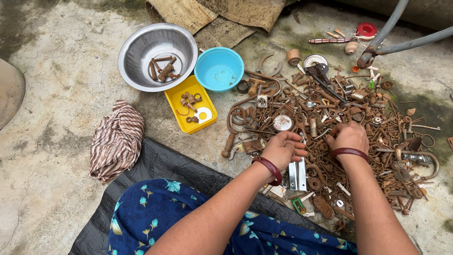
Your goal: The person sorts through a pile of metal scraps, hardware, and old components, picking up items by hand and placing them into different bowls and containers.
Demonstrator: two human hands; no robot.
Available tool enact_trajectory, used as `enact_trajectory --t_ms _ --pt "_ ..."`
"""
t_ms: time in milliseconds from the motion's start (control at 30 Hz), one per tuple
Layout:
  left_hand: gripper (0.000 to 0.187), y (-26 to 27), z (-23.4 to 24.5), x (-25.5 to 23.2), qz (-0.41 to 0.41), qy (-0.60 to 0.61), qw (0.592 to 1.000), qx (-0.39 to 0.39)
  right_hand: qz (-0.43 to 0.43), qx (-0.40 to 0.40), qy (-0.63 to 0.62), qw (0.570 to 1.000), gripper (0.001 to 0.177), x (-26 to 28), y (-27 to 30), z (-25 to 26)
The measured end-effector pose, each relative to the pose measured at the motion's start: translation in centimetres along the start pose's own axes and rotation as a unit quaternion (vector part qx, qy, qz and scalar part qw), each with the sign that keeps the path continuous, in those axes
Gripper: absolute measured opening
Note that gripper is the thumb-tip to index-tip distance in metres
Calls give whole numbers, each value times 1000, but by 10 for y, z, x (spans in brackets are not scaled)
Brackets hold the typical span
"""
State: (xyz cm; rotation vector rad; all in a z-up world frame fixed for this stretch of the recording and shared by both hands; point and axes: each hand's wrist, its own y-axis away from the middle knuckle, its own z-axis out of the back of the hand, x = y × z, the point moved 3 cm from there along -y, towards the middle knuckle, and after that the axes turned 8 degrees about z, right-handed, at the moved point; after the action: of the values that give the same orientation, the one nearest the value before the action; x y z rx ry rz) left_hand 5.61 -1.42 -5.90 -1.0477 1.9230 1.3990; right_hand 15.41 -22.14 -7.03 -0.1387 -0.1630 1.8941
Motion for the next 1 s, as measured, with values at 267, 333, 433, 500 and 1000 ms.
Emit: enact_trajectory --t_ms 267,333,433,500,1000 --pt "30 0 -3 -2 -21 14 1000 18 -200 102 -574 788 12 -48 11 1" --pt "29 -1 -2 -4 -16 28 999 24 -196 82 -612 762 11 -50 15 9" --pt "30 0 -1 -8 4 58 998 26 -159 65 -510 843 13 -35 22 33" --pt "30 1 2 -10 10 71 997 24 -165 49 -354 919 16 -16 28 61" --pt "23 -1 76 -30 -63 316 911 -257 -15 -56 -546 836 25 190 17 115"
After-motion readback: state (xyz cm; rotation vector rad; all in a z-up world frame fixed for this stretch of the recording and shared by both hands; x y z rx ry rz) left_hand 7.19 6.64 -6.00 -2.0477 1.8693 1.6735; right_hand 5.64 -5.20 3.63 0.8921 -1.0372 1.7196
